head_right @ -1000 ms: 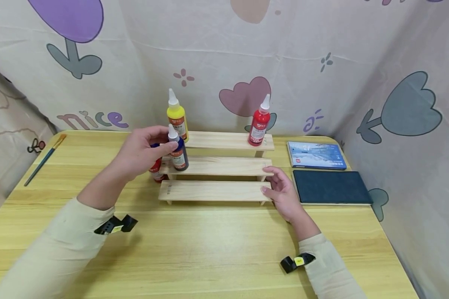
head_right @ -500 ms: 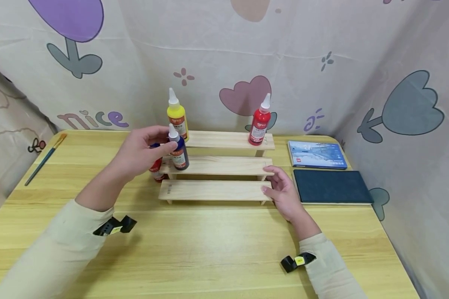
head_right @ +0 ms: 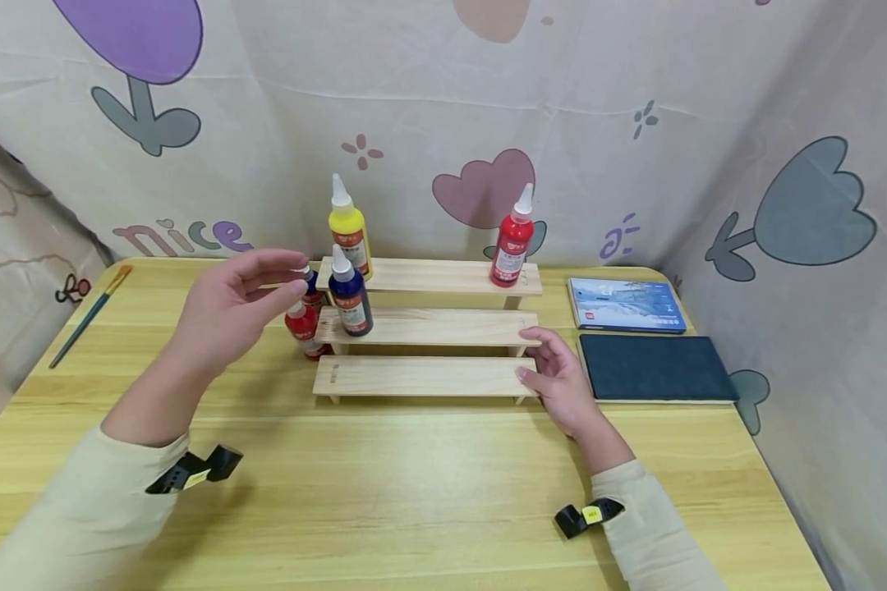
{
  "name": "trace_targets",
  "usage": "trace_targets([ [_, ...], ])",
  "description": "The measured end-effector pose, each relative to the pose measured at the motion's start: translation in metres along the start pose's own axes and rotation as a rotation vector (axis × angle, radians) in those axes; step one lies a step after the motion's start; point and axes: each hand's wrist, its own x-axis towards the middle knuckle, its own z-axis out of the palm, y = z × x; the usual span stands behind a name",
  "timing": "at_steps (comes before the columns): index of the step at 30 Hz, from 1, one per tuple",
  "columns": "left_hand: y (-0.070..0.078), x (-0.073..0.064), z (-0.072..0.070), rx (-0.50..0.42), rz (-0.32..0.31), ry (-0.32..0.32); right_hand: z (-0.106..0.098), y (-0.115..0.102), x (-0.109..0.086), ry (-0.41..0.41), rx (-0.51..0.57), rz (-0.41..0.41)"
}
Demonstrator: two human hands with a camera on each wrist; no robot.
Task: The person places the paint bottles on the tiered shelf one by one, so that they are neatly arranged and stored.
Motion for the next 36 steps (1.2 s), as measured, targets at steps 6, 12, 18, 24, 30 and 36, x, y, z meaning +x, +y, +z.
trace_targets([
  [6, -0.013, -0.004, -0.009, 0.031, 0.017, 0.086, 0.000, -0.001, 0.000, -0.001, 0.002, 0.000],
  [12, -0.030, -0.004, -0.013, 0.068, -0.007, 0.070, 0.000, -0.001, 0.000, 0.003, 0.002, -0.001],
  [18, -0.055, -0.001, -0.009, 0.073, -0.108, 0.010, 0.000, 0.000, 0.000, -0.010, 0.007, -0.006],
  [24, -0.068, 0.000, -0.005, 0.075, -0.120, -0.025, 0.000, 0.000, -0.001, -0.010, 0.008, 0.003],
  [30, -0.074, 0.001, -0.002, 0.055, -0.129, -0.064, 0.000, 0.000, -0.001, -0.006, 0.005, 0.001],
  [36, -0.077, 0.000, 0.000, 0.055, -0.177, -0.086, 0.000, -0.001, 0.000, -0.004, 0.005, 0.000],
])
